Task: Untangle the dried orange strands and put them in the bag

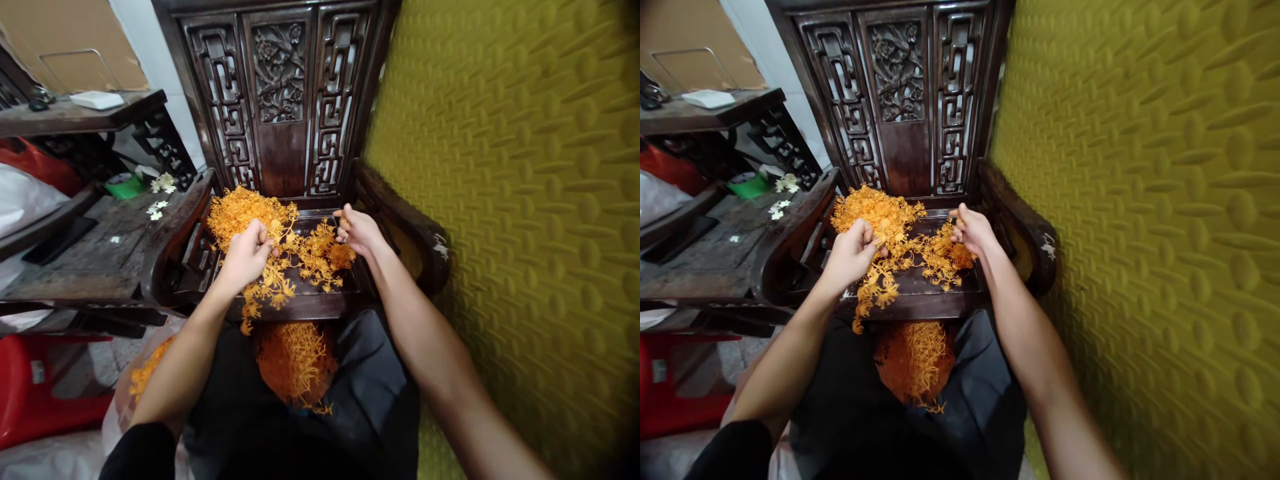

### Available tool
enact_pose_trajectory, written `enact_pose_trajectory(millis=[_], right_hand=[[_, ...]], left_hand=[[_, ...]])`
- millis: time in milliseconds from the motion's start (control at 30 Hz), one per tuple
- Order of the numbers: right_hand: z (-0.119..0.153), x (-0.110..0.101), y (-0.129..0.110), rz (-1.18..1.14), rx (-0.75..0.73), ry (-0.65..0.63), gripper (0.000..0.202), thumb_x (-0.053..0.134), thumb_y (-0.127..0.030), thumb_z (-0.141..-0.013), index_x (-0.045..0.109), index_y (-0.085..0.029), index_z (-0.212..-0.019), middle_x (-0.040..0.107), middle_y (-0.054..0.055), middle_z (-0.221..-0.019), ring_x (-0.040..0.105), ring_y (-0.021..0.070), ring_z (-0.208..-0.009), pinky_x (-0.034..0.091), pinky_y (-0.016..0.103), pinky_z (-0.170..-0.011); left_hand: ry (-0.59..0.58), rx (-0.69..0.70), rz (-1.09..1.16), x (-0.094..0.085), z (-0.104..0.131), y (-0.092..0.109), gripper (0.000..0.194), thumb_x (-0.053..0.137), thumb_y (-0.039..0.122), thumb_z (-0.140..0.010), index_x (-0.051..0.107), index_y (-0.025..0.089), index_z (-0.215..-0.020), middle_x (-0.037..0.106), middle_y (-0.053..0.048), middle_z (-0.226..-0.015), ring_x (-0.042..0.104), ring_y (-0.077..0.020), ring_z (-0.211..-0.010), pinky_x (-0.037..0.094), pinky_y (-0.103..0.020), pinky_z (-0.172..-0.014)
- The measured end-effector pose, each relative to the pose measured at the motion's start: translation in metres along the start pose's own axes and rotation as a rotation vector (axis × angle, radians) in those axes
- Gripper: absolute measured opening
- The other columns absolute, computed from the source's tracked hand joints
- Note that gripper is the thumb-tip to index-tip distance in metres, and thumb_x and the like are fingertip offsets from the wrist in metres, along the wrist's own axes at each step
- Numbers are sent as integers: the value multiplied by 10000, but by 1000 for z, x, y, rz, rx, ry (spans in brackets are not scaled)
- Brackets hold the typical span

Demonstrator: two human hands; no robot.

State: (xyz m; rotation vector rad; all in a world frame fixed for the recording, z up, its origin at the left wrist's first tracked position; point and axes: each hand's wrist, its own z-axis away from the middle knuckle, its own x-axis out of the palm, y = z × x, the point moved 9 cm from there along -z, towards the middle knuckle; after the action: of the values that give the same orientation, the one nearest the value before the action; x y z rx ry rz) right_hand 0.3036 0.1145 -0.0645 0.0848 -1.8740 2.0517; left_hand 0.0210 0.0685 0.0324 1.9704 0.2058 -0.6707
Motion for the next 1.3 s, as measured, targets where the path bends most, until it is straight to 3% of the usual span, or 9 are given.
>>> enact_pose_trajectory(millis=[100, 267, 467, 667, 833, 967, 1033, 1133, 1300], right_hand=[[11, 35, 3, -153, 43, -162, 492, 735, -640, -805, 612, -171, -890, 327, -117, -503, 375, 57, -416, 507, 218, -466], [25, 62, 3, -185, 76, -181, 430, 760, -549, -828, 579, -160, -799, 605, 3, -716, 582, 78, -567, 532, 198, -503], [51, 99, 2, -7, 0, -293, 492, 677, -640, -846, 651, -168, -980, 261, -116, -544, 173, 43, -415, 132, 180, -374], [75, 130, -22, 529, -472, -325, 468, 550, -612, -938, 641, -165, -830, 600, -2, -745, 515, 128, -691, 415, 255, -658], [51, 91, -38, 857, -689, -196, 395, 501, -468, -991, 660, -167, -790, 647, 37, -742, 548, 151, -697, 410, 289, -727], [6, 13, -37, 585, -471, 139, 420, 507, -510, -971, 656, -149, -816, 655, 57, -715, 512, 123, -551, 404, 260, -546], [-2, 9, -16, 362, -299, 87, 382, 550, -497, -944, 662, -135, -992, 707, 92, -895, 539, 107, -526, 372, 237, -436], [13, 45, 4, 182, -202, -80, 419, 654, -415, -879, 634, -167, -1216, 683, 75, -1072, 588, 87, -578, 326, 198, -365], [55, 127, 3, -104, -150, -365, 647, 688, -637, -822, 615, -229, -1318, 384, -82, -645, 277, 55, -456, 160, 207, -394]], left_hand=[[33, -30, 104, 5, -8, -12, 209, 571, 191, -873, 374, 240, -824, 638, 14, -646, 647, -149, -614, 347, -218, -502], [24, 28, 59, 10, -7, -3, 169, 551, 148, -854, 406, 235, -849, 660, 10, -718, 597, -125, -596, 421, -234, -578], [66, 175, -286, 14, -3, 14, 124, 519, 108, -852, 476, 220, -884, 592, 30, -697, 512, -114, -549, 396, -257, -616], [110, 189, -297, 14, -3, 16, 163, 523, 72, -821, 477, 222, -864, 554, 33, -680, 536, -124, -576, 402, -262, -621], [366, 184, 122, -35, 5, 22, 321, 622, 129, -844, 348, 221, -703, 469, 47, -604, 572, -109, -584, 422, -234, -589], [486, 106, 597, -65, 6, 10, 416, 722, 217, -836, 314, 230, -759, 544, 68, -607, 449, -58, -433, 327, -202, -457], [408, 34, 768, -57, 0, 3, 456, 765, 246, -806, 308, 238, -796, 592, 77, -627, 357, -35, -369, 282, -196, -410], [241, -80, 929, -28, -9, -4, 490, 787, 272, -787, 298, 242, -816, 633, 67, -646, 300, -22, -341, 259, -183, -373], [25, -256, 1130, 23, -11, -6, 425, 713, 226, -841, 289, 238, -822, 644, 49, -672, 287, -15, -329, 239, -154, -339]])
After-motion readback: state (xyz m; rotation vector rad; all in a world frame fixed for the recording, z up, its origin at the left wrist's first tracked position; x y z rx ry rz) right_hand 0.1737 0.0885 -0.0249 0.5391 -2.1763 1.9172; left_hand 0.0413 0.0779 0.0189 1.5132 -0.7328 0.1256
